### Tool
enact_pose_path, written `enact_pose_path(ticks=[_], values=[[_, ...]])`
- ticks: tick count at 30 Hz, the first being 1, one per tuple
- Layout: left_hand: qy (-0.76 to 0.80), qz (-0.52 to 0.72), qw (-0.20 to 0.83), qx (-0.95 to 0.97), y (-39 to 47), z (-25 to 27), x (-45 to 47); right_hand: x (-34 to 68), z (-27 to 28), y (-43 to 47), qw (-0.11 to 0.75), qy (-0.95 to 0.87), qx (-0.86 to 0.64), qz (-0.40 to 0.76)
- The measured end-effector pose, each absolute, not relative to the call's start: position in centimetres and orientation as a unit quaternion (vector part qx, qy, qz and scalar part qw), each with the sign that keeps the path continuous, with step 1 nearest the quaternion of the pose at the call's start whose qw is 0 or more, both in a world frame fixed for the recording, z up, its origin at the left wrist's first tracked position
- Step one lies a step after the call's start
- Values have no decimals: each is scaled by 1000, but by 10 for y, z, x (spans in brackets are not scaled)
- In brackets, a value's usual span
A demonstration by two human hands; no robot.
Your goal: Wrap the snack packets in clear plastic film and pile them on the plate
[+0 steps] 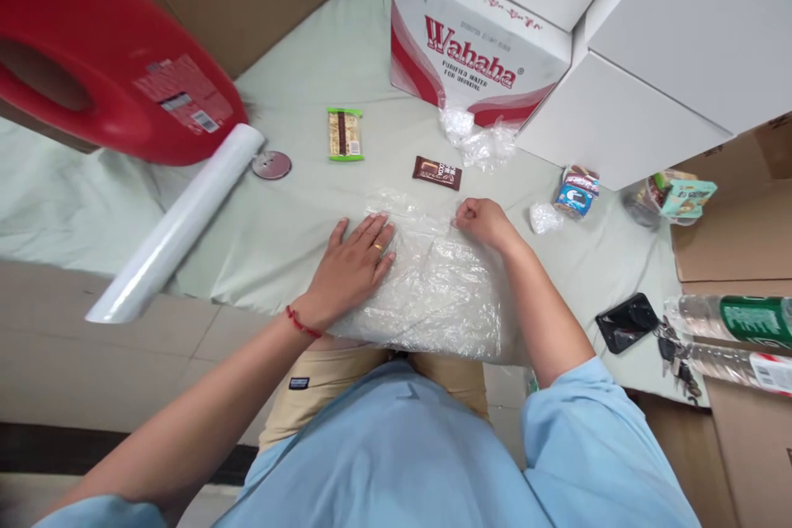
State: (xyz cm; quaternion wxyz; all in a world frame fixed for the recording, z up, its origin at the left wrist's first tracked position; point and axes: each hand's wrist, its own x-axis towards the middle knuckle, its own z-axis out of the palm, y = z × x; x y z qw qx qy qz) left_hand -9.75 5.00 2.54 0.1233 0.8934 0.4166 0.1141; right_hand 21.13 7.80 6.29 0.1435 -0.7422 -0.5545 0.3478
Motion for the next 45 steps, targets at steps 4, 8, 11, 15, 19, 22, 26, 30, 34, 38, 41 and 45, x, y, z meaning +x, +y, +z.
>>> enact_pose_path(ticks=[4, 8, 11, 15, 19, 22, 26, 30, 34, 38, 41, 45], values=[[425, 124, 122, 888, 49, 26, -97, 226, 72, 74, 268, -504, -722, 391], [439, 124, 111, 883, 48, 27, -96, 242, 71, 70, 319, -470, -753, 333], [440, 123, 110, 883, 48, 27, -95, 246, 67, 81, 297, -477, -793, 236], [440, 122, 103, 884, 48, 26, -95, 230, 61, 115, 229, -614, -749, 99], [444, 115, 98, 883, 49, 25, -93, 203, 53, 151, 124, -712, -688, 69], [448, 113, 100, 881, 48, 27, -93, 188, 51, 162, 82, -723, -682, 81], [448, 123, 105, 879, 48, 27, -93, 186, 60, 153, 119, -685, -714, 82], [447, 132, 108, 878, 48, 26, -94, 198, 81, 123, 291, -609, -722, 149], [448, 135, 111, 877, 49, 24, -93, 205, 102, 77, 345, -546, -669, 367], [448, 137, 110, 876, 49, 24, -92, 193, 103, 35, 200, -595, -616, 477], [450, 139, 107, 876, 49, 23, -92, 178, 90, 16, 137, -657, -596, 442], [451, 139, 104, 875, 48, 23, -91, 160, 74, 6, 153, -739, -621, 210]])
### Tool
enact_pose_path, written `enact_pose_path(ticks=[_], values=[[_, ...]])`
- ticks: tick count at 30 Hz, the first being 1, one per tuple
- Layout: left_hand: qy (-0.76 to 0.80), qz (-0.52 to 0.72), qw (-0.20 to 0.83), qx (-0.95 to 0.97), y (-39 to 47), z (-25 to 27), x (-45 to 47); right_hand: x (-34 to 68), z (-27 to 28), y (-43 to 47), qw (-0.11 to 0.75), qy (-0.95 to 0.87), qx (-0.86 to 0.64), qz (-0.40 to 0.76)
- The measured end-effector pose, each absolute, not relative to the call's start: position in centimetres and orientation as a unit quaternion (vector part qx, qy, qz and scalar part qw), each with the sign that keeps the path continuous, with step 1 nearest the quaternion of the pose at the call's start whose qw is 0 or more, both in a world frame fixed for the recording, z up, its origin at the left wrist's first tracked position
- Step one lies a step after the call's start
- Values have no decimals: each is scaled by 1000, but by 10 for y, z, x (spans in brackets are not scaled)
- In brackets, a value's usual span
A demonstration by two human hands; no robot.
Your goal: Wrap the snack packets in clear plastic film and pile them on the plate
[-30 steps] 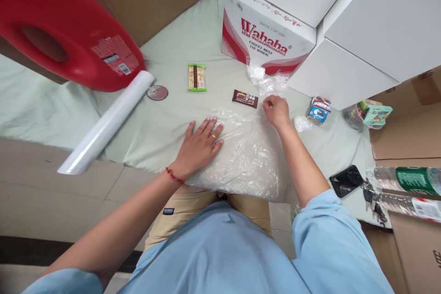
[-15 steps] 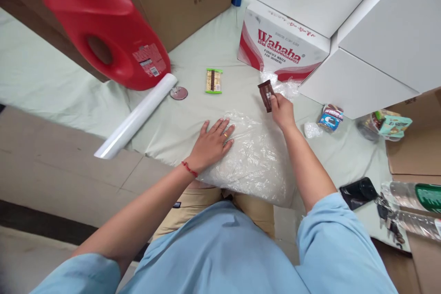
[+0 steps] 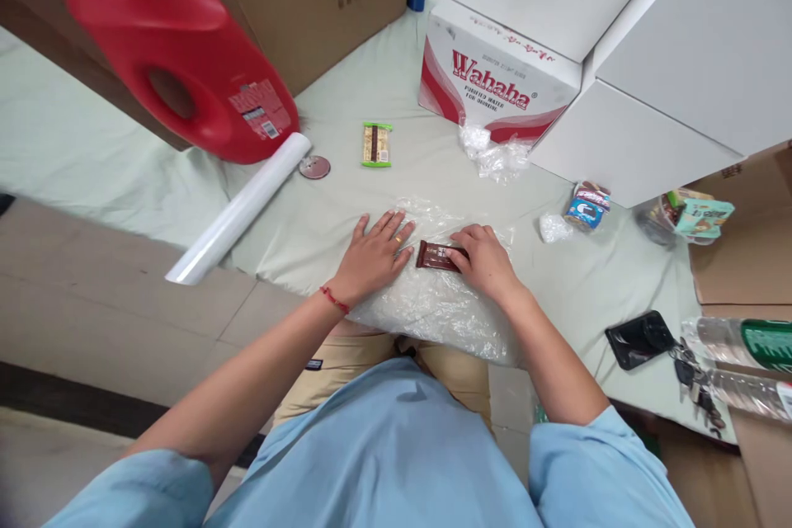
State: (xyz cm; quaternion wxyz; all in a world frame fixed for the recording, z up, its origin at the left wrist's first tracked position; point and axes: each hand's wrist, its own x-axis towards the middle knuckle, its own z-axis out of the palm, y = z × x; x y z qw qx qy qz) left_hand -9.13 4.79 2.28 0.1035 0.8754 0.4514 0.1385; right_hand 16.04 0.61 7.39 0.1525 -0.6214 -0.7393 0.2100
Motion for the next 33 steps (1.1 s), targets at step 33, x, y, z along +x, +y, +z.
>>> enact_pose_path(ticks=[33], values=[[437, 162, 142, 873, 49, 26, -98, 61, 75, 216, 250, -631, -704, 210]])
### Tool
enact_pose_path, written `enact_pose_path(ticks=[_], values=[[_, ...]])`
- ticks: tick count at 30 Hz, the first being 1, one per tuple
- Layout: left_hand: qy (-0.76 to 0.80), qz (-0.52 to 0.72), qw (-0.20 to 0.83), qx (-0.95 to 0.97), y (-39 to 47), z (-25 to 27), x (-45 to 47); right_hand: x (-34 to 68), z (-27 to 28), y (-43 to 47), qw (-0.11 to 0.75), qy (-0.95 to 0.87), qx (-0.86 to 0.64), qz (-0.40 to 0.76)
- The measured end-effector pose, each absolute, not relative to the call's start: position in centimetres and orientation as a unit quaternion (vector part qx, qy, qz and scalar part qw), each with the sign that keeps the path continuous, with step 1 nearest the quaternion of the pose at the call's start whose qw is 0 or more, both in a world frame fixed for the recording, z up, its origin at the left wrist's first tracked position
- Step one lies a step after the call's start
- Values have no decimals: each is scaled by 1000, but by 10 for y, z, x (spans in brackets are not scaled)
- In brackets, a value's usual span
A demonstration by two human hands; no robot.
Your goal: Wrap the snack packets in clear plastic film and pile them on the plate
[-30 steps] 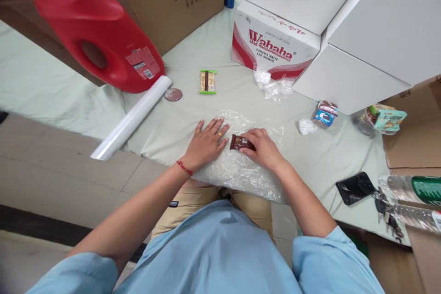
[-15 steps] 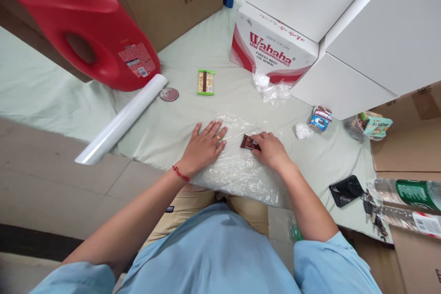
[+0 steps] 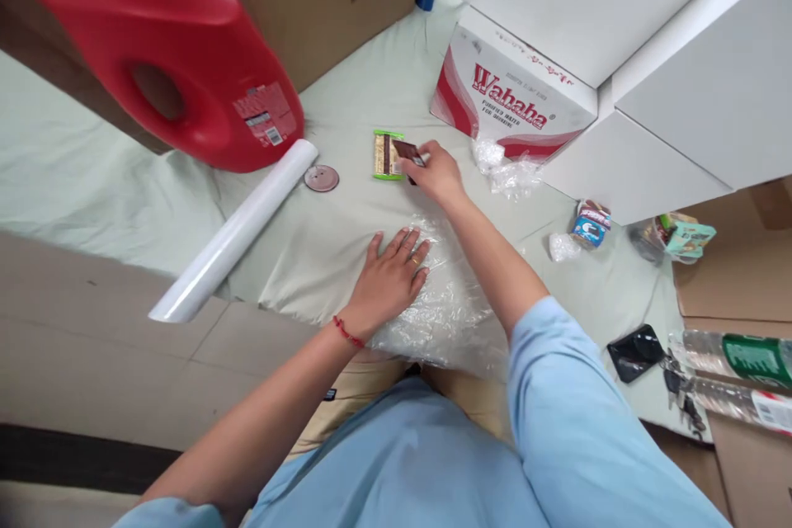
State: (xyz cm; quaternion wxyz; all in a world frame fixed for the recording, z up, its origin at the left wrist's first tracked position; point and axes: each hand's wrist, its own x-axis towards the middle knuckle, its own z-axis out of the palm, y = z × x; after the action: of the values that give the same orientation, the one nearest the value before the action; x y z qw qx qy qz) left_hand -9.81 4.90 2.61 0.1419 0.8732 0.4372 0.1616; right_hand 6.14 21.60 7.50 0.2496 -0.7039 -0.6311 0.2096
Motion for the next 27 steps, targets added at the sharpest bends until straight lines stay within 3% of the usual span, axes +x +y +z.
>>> enact_pose_path(ticks=[4, 10, 15, 20, 23, 27], values=[[436, 154, 143, 875, 49, 26, -99, 16, 47, 271, 196, -636, -732, 144], [433, 152, 140, 877, 49, 26, -99, 14, 43, 267, 92, -664, -722, 169], [436, 152, 134, 877, 49, 26, -99, 63, 67, 220, 37, -714, -688, 125], [437, 151, 120, 879, 49, 24, -97, 132, 107, 144, 122, -758, -628, 126], [441, 149, 119, 877, 49, 24, -96, 161, 125, 85, 125, -790, -567, 197], [443, 146, 123, 876, 49, 24, -95, 168, 116, 20, 48, -816, -498, 291]])
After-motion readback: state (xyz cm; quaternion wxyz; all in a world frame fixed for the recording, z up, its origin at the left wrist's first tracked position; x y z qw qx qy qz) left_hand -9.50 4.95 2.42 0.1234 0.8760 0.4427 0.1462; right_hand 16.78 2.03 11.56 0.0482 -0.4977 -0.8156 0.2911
